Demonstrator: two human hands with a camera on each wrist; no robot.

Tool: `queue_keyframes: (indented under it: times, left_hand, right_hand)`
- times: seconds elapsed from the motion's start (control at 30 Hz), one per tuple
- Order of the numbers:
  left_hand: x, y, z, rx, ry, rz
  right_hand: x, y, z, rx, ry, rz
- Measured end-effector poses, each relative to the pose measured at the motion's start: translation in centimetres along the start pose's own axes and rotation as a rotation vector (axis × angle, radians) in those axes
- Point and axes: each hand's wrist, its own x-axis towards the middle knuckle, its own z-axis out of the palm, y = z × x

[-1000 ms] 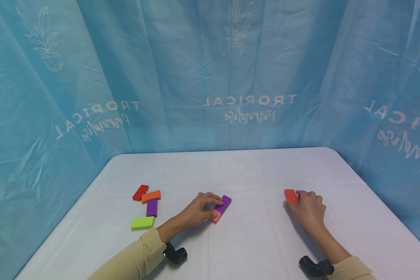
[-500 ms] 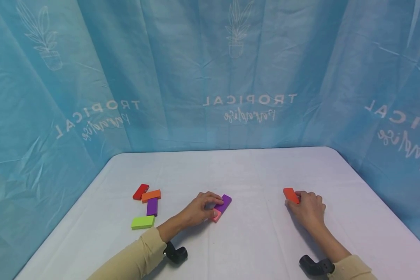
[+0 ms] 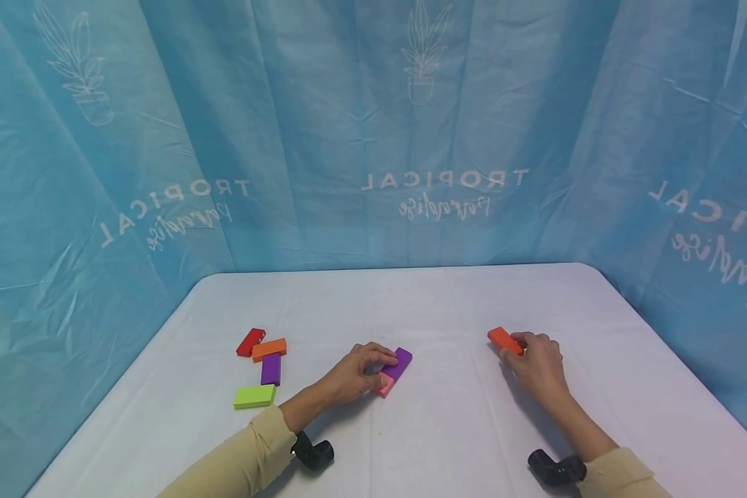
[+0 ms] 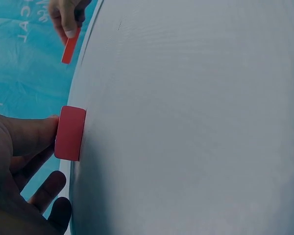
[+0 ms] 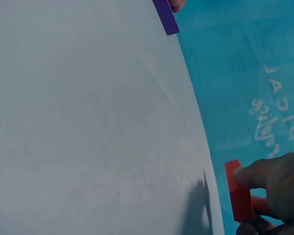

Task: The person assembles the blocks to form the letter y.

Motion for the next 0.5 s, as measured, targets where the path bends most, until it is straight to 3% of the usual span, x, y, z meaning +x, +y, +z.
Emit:
queue_keyframes:
  times: [0.5]
  left_hand:
    - [-0.1, 0.5, -0.1, -0.014, 0.005, -0.018]
  right_hand:
    - [1.4, -3.2, 1.6, 0.071, -0.085, -0.103]
